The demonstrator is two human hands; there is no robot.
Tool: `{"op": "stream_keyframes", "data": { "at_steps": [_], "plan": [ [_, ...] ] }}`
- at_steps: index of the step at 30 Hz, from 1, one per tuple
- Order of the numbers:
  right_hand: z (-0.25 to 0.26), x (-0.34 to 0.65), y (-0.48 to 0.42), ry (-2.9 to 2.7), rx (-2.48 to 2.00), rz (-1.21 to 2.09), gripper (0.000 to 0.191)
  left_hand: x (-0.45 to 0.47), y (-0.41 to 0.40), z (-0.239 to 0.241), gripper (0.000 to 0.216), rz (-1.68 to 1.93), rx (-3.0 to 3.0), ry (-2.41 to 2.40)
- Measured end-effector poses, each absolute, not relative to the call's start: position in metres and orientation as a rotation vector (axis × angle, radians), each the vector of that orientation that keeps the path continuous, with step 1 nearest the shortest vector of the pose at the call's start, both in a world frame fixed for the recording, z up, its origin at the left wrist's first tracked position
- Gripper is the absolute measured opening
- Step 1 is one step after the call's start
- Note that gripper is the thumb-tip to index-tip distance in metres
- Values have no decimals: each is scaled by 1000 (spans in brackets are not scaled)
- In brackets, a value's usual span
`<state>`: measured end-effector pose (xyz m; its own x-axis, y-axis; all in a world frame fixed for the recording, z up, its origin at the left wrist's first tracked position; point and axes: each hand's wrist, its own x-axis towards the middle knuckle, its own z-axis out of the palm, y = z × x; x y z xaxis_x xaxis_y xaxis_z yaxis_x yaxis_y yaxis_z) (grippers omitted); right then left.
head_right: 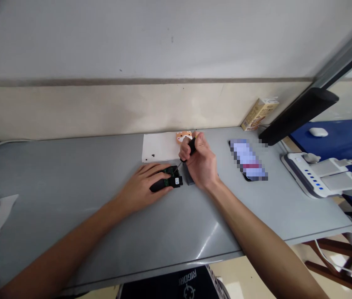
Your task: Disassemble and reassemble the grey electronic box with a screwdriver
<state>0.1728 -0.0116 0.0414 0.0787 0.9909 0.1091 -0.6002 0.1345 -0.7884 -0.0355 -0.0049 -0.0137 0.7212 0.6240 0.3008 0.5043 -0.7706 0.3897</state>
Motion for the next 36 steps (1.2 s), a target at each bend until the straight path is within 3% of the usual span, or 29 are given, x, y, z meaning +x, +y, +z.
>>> {"op": "stream_keyframes", "data": {
  "at_steps": [4,11,24,32,36],
  "plan": [
    [43,175,-10,-820,-696,1307,27,-36,-5,-14,24,638,2648,887],
    [49,174,-9,-883,-685,1403,42,-36,-4,-12,23,586,2640,909],
    [50,172,-14,-878,-718,1320,30,-35,-4,-13,23,606,2625,906],
    [48,172,-8,-822,-659,1350,40,-36,-4,-13,23,601,2615,903],
    [48,169,-12,-808,-637,1336,33,-35,-5,-9,24,554,2632,921]
  ]
}}
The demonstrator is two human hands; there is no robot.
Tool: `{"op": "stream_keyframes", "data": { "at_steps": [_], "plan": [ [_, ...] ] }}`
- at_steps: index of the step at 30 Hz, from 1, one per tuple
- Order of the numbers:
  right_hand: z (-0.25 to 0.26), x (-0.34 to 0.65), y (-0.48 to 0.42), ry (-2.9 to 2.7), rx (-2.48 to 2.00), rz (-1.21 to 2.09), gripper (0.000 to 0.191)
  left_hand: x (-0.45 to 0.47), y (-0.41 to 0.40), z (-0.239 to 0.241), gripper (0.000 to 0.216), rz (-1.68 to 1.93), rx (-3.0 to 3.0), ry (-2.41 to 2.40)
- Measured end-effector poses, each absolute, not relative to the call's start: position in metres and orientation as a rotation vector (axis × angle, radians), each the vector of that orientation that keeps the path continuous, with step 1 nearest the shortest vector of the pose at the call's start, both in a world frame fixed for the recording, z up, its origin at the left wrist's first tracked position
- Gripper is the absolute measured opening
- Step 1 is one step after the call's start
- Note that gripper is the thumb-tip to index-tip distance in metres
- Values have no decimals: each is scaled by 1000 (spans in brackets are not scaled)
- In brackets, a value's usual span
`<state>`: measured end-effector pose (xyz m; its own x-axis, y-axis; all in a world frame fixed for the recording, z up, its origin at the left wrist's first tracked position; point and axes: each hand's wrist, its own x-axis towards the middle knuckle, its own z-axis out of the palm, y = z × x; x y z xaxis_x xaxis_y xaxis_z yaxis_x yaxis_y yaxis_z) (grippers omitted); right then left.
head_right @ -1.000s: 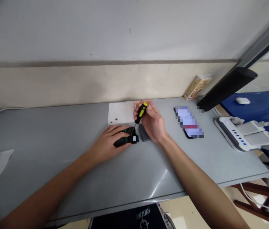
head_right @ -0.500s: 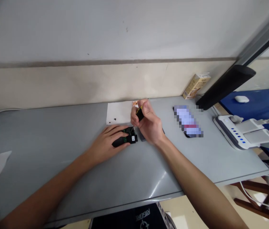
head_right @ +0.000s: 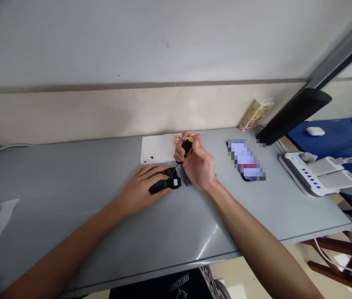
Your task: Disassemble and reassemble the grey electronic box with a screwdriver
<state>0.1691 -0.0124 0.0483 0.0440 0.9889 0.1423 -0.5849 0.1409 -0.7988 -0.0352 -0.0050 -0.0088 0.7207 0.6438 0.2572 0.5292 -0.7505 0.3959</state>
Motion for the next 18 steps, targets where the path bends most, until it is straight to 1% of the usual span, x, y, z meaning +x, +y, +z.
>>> {"op": "stream_keyframes", "data": {
  "at_steps": [2,7,9,14,16,18],
  "plan": [
    [48,169,-14,-815,-646,1339,28,-35,-5,-7,24,535,2642,914],
    [46,172,-14,-822,-686,1331,27,-36,-6,-6,24,513,2630,897],
    [46,174,-13,-829,-682,1318,29,-37,-6,-7,25,521,2632,897],
    [48,175,-10,-849,-696,1386,41,-37,-6,-7,24,525,2622,893],
    [48,174,-10,-818,-686,1406,41,-37,-6,-6,23,530,2615,890],
    [47,174,-11,-772,-663,1413,38,-37,-6,-5,24,532,2616,888]
  ]
}}
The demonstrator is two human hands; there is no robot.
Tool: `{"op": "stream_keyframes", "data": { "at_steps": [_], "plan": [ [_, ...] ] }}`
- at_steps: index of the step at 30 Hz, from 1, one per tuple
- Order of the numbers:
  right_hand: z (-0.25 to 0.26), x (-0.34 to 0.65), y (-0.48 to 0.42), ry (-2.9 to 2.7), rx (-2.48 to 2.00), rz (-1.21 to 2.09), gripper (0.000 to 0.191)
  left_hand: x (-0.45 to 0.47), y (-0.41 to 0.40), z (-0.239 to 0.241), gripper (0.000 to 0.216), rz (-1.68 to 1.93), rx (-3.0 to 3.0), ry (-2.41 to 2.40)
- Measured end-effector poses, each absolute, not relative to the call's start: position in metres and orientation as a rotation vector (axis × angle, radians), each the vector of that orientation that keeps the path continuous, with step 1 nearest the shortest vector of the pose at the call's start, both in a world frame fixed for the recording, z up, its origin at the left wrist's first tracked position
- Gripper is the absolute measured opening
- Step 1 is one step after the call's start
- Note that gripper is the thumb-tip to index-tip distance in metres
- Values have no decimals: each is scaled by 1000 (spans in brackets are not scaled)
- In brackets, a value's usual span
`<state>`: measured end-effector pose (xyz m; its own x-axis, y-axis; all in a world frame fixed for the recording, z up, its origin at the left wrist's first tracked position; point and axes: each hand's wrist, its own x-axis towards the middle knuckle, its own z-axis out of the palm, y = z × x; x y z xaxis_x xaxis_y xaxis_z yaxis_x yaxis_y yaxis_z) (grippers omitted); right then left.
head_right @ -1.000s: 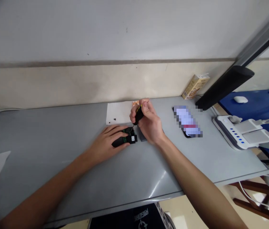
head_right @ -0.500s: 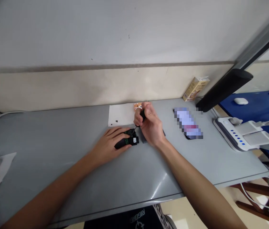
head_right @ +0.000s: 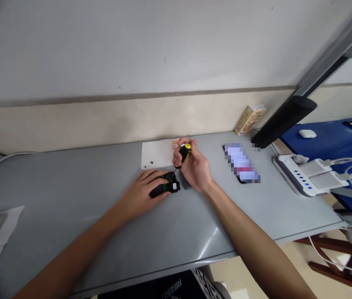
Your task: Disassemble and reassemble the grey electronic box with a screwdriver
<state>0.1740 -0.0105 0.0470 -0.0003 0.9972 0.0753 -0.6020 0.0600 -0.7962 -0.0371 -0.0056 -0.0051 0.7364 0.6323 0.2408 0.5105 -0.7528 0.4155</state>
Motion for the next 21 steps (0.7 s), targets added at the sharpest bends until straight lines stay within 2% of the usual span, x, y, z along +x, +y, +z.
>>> {"op": "stream_keyframes", "data": {
  "at_steps": [6,21],
  "plan": [
    [42,178,-11,-751,-601,1438,26,-37,-4,-4,25,513,2626,879],
    [44,159,3,-772,-677,1371,40,-43,-3,-5,27,500,2631,829]
  ]
}}
